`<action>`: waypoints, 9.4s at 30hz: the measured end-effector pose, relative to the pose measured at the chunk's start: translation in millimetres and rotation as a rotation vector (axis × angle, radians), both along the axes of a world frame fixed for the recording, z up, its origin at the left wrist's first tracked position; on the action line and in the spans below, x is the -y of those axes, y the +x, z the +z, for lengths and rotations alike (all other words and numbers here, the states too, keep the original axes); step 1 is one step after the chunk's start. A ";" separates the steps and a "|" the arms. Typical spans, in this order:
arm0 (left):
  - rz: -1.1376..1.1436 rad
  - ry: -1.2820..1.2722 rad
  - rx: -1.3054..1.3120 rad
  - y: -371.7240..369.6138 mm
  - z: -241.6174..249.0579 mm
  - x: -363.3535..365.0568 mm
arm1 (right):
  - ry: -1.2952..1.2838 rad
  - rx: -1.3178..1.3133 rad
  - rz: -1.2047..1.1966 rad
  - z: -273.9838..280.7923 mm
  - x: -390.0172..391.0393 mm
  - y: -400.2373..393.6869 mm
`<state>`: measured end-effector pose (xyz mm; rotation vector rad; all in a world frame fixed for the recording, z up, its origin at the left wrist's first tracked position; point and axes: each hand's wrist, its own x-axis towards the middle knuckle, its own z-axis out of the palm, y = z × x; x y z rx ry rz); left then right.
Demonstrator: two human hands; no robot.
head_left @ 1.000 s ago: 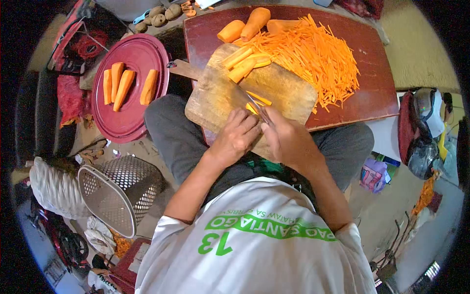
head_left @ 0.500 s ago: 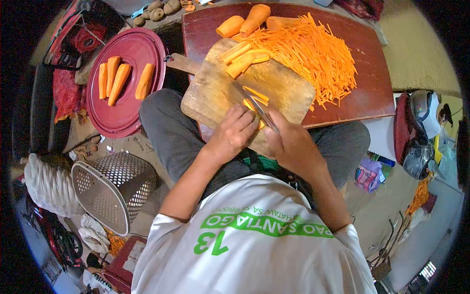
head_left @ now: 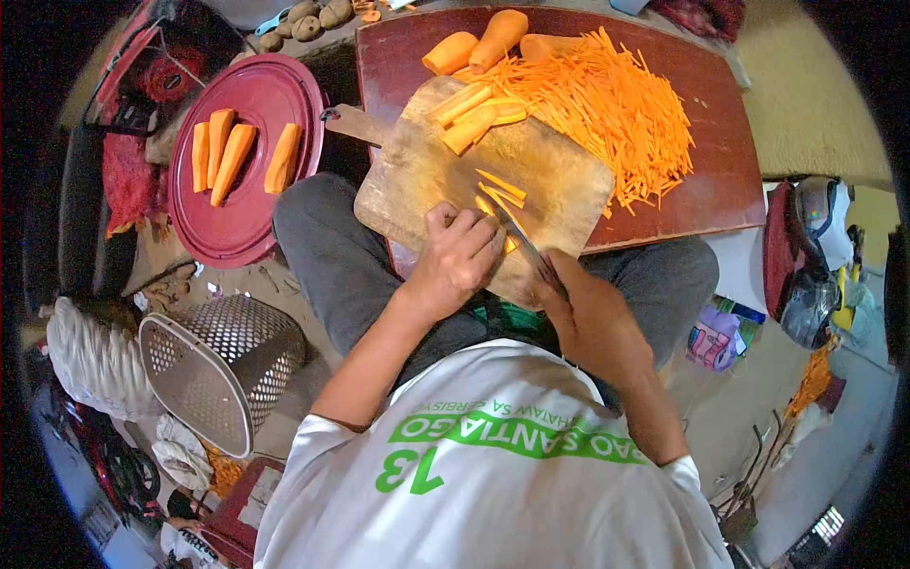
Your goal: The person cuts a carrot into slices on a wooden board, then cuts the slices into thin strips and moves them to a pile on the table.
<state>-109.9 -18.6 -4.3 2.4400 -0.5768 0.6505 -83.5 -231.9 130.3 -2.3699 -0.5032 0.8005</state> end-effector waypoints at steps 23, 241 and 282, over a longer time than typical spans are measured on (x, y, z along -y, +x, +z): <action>0.001 0.012 0.041 -0.8 -1.6 -2.1 | 0.116 0.155 0.045 -36.8 -4.9 13.7; 0.223 -0.182 -0.419 27.0 42.0 -2.7 | 0.511 -0.011 -0.350 -40.9 49.0 -13.3; 0.079 -0.071 -0.288 -3.9 13.4 3.3 | 0.332 0.010 0.043 -19.2 62.7 -13.4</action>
